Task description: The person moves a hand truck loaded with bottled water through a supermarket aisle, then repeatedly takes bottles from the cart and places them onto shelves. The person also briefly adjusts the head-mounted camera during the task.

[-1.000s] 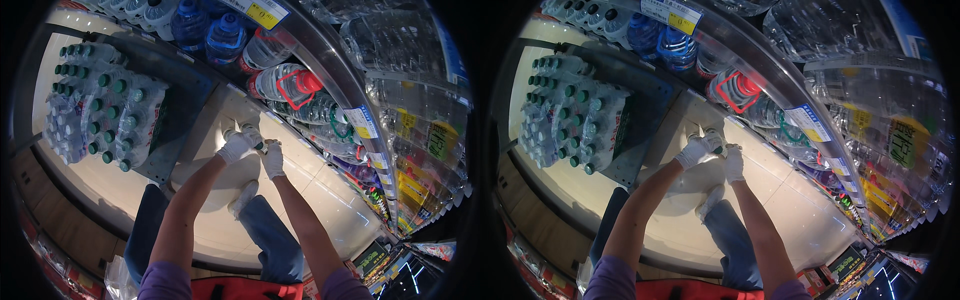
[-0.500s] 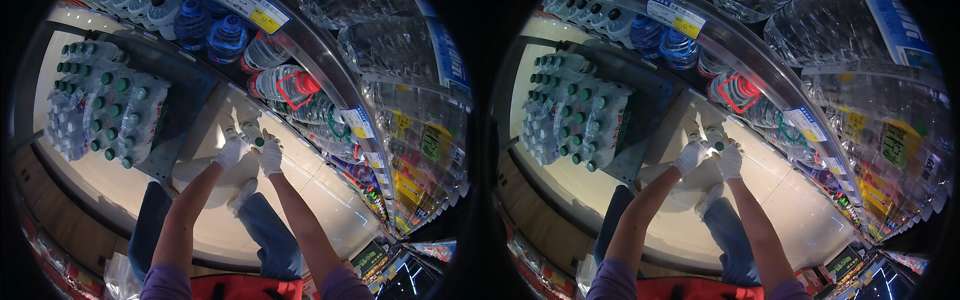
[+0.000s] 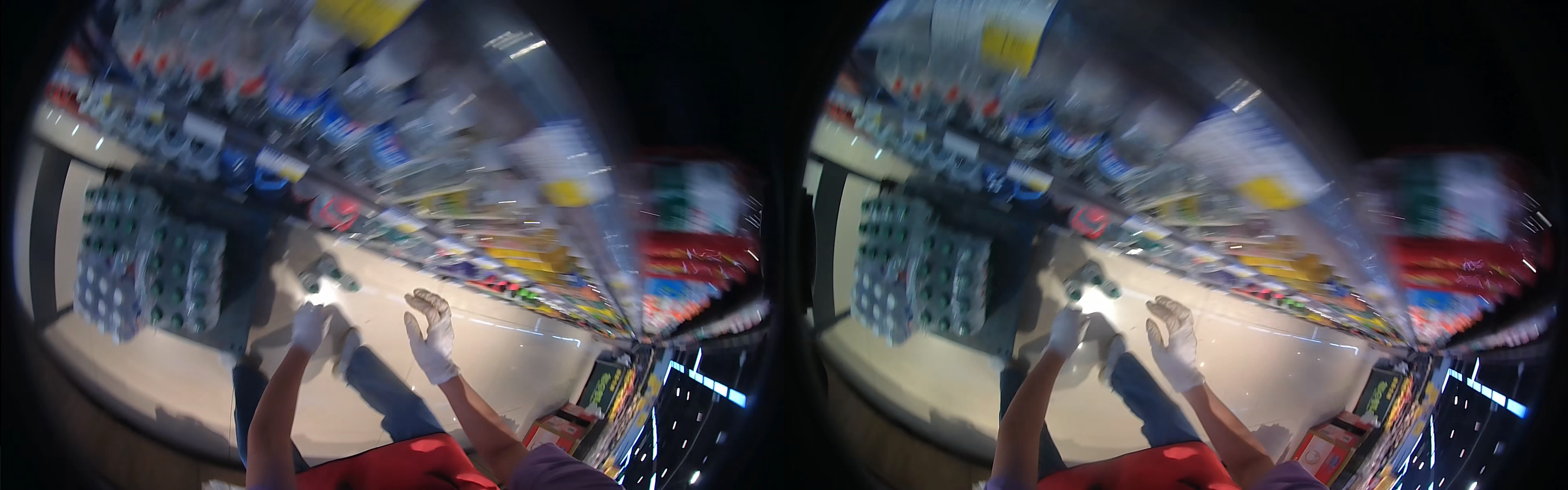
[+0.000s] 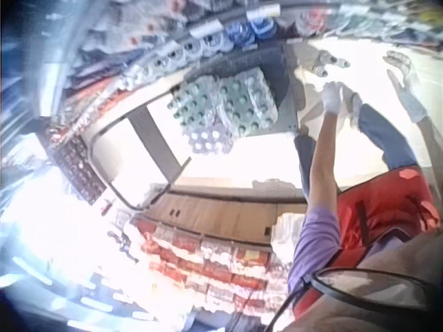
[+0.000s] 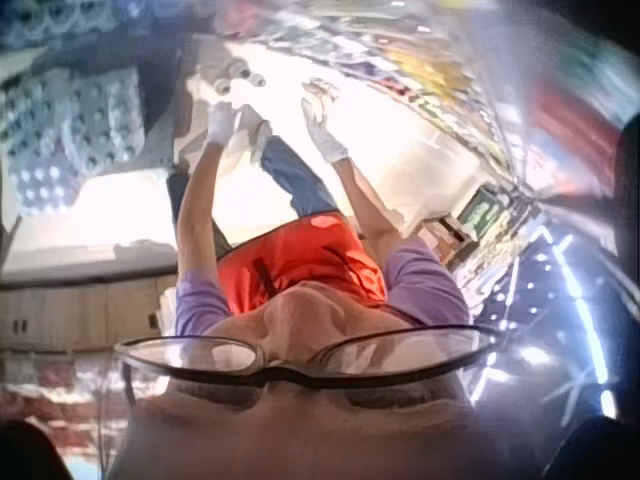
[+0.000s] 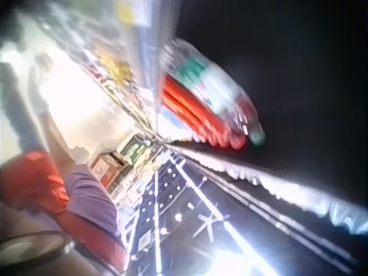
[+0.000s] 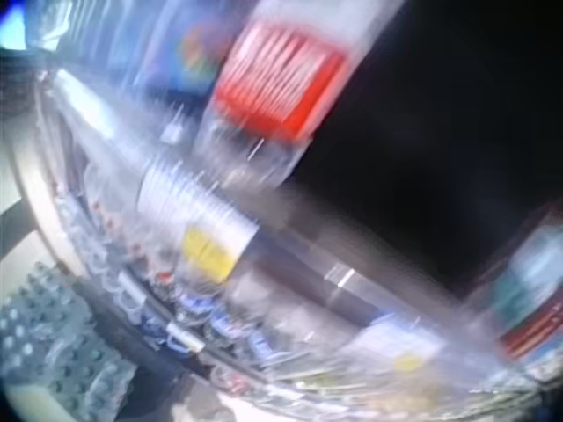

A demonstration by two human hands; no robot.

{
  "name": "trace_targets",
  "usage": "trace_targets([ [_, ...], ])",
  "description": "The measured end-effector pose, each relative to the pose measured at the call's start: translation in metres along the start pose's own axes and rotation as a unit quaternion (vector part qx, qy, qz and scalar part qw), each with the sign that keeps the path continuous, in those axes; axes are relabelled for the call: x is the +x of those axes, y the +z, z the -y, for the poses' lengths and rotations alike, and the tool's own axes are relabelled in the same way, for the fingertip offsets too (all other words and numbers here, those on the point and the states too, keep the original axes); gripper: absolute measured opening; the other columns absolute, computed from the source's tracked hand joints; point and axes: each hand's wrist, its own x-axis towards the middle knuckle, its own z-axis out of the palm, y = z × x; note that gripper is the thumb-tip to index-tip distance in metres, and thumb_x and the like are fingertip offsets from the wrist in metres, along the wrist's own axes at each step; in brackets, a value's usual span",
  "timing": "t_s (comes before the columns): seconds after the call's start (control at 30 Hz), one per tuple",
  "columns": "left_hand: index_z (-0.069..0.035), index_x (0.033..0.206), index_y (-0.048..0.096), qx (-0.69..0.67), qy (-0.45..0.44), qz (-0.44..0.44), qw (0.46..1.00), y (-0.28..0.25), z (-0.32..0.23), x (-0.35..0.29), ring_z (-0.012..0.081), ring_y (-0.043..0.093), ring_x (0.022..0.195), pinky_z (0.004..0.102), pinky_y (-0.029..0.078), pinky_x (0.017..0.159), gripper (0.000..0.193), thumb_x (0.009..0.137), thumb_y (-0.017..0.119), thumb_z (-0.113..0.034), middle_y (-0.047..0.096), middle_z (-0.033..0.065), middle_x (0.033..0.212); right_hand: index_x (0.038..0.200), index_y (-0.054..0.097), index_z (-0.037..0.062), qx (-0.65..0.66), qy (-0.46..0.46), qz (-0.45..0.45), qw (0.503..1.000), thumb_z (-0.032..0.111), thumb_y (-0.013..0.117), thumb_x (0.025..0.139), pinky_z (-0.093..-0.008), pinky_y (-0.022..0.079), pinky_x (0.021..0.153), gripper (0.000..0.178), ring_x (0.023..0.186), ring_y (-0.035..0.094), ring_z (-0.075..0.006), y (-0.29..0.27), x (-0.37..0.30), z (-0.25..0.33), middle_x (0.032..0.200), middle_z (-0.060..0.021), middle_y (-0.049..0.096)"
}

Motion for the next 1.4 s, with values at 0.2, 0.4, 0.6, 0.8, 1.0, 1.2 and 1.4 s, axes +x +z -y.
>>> trace_targets([
  [0.2,-0.007,0.114,0.06,0.021,-0.03,0.196,0.98,-0.027,-0.025,-0.14,0.034,0.062,0.102,0.0457,0.049,0.088,0.04,0.085,0.063,-0.034,0.065,0.0167,0.108,0.117,0.059,0.0045,-0.032,-0.048,-0.293,0.954,0.001,0.067,0.084,-0.0399,0.041,0.098,0.034,0.113,0.053,-0.0287,-0.199,0.048,0.107,0.119,-0.013,0.059],
  [0.4,-0.012,0.111,0.065,-0.03,-0.04,0.176,0.983,-0.073,-0.042,-0.248,0.0331,0.064,0.101,0.0441,0.051,0.088,0.04,0.084,0.064,-0.04,0.067,0.0157,0.106,0.141,0.036,-0.0006,-0.085,-0.053,-0.352,0.931,0.003,0.07,0.082,-0.0392,0.052,0.091,0.068,0.126,0.045,-0.0379,-0.299,0.107,0.177,0.145,-0.0236,0.035],
  [0.6,-0.007,0.105,0.068,-0.051,-0.091,0.165,0.981,-0.095,-0.034,-0.28,0.0344,0.064,0.099,0.0439,0.051,0.087,0.035,0.082,0.063,-0.034,0.068,0.019,0.102,0.142,0.032,-0.0001,-0.092,0.031,-0.372,0.923,0.014,0.069,0.084,-0.0418,0.055,0.078,0.07,0.11,0.059,-0.0409,-0.327,0.145,0.198,0.145,-0.0243,0.036],
  [0.8,-0.004,0.1,0.067,-0.026,-0.056,0.117,0.991,-0.113,-0.056,-0.285,0.0351,0.063,0.098,0.0456,0.051,0.085,0.029,0.086,0.054,-0.026,0.066,0.0179,0.104,0.119,0.053,0.0048,-0.177,0.071,-0.369,0.91,0.04,0.067,0.087,-0.0485,0.053,0.063,0.05,0.074,0.066,-0.0417,-0.35,0.161,0.192,0.101,-0.0221,0.065],
  [1.0,-0.004,0.11,0.065,-0.15,-0.129,0.045,0.979,-0.131,-0.093,-0.293,0.0376,0.062,0.098,0.0448,0.05,0.085,0.037,0.09,0.052,-0.033,0.067,0.0196,0.104,0.12,0.056,0.0037,-0.312,-0.095,-0.43,0.842,0.026,0.068,0.089,-0.043,0.053,0.074,0.04,0.091,0.066,-0.0373,-0.335,0.144,0.208,0.116,-0.0192,0.063],
  [1.2,-0.003,0.109,0.066,-0.239,-0.216,0.023,0.946,-0.141,-0.067,-0.291,0.0361,0.064,0.096,0.0415,0.05,0.087,0.036,0.088,0.055,-0.03,0.069,0.0195,0.096,0.117,0.062,0.0091,0.089,-0.015,0.077,0.993,0.021,0.061,0.093,-0.0335,0.055,0.07,0.027,0.076,0.068,-0.0209,-0.133,0.054,0.23,0.109,-0.0141,0.067],
  [1.4,-0.003,0.11,0.065,-0.313,-0.26,-0.082,0.91,-0.16,0.005,-0.302,0.0365,0.064,0.098,0.0429,0.049,0.086,0.032,0.089,0.057,-0.026,0.067,0.0228,0.101,0.107,0.063,0.0028,0.104,-0.077,0.285,0.95,0.007,0.058,0.087,-0.045,0.048,0.085,0.022,0.098,0.061,-0.038,0.159,0.082,0.222,0.108,-0.0186,0.063],
])
